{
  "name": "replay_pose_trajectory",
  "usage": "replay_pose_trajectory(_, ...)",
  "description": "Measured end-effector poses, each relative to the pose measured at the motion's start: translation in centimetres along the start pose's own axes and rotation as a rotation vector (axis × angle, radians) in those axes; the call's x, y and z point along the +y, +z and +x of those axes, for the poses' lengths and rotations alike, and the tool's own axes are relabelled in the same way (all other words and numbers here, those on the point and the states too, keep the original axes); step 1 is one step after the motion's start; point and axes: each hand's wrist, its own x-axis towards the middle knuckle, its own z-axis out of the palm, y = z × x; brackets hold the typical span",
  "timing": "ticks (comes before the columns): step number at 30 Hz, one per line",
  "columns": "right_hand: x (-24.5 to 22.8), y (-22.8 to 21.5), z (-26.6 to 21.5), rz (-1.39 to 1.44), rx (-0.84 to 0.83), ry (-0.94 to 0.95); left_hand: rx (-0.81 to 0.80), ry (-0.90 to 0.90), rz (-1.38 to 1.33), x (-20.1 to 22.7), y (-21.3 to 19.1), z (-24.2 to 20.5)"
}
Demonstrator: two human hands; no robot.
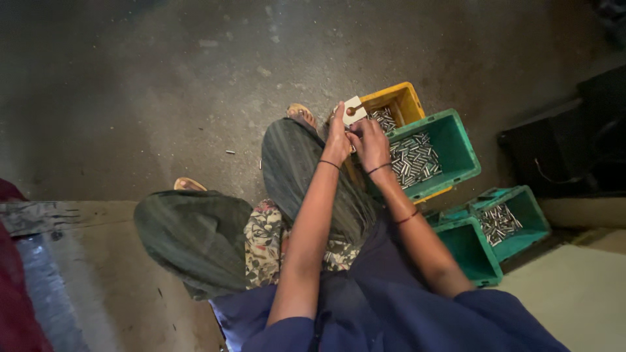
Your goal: The person sits on the floor and sorts small cylindrical metal parts from a yellow crate into green crates using both hands. The person repeatedly picks up handfuls of parts, separates them, and places them into the green crates.
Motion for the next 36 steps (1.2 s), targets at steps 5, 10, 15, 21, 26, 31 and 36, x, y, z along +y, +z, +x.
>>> replay_pose_trajectory(5, 0.8, 0.8, -0.5, 0.015, -0.025, 0.001, 0.071, 0.037, 0.097, 0.9, 0.8, -1.5)
replay_pose_trajectory(10, 4.1, 2.1, -1.1, 0.147, -0.076, 0.071, 0.013, 0.043, -0.003, 0.4, 0.9, -1.2)
replay_pose_trajectory(15, 6.6, 2.4, -0.9, 0.895, -0.298, 0.581, 0.081, -0.111, 0.001, 0.2, 0.3, -0.7)
replay_pose_trajectory(21, 7.2, -1.2, 0.4, 1.451, -0.172, 0.584, 0.148, -0.021, 0.157, -0.1, 0.3, -1.1)
replay_pose_trajectory(26, 6.5, -2.1, 0.7, 1.411, -0.106, 0.572, 0.261, 0.008, 0.402, 0.7, 2.2, -2.5)
replay_pose_trajectory(31, 6.8, -0.7, 0.5, 1.233, -0.095, 0.559, 0.115, 0.045, 0.473, 1.1, 2.8, -3.7)
replay_pose_trajectory(36, 8.1, 0.0, 0.9, 1.097, -0.152, 0.493, 0.192, 0.18, 0.597, 0.1, 2.0, -1.8)
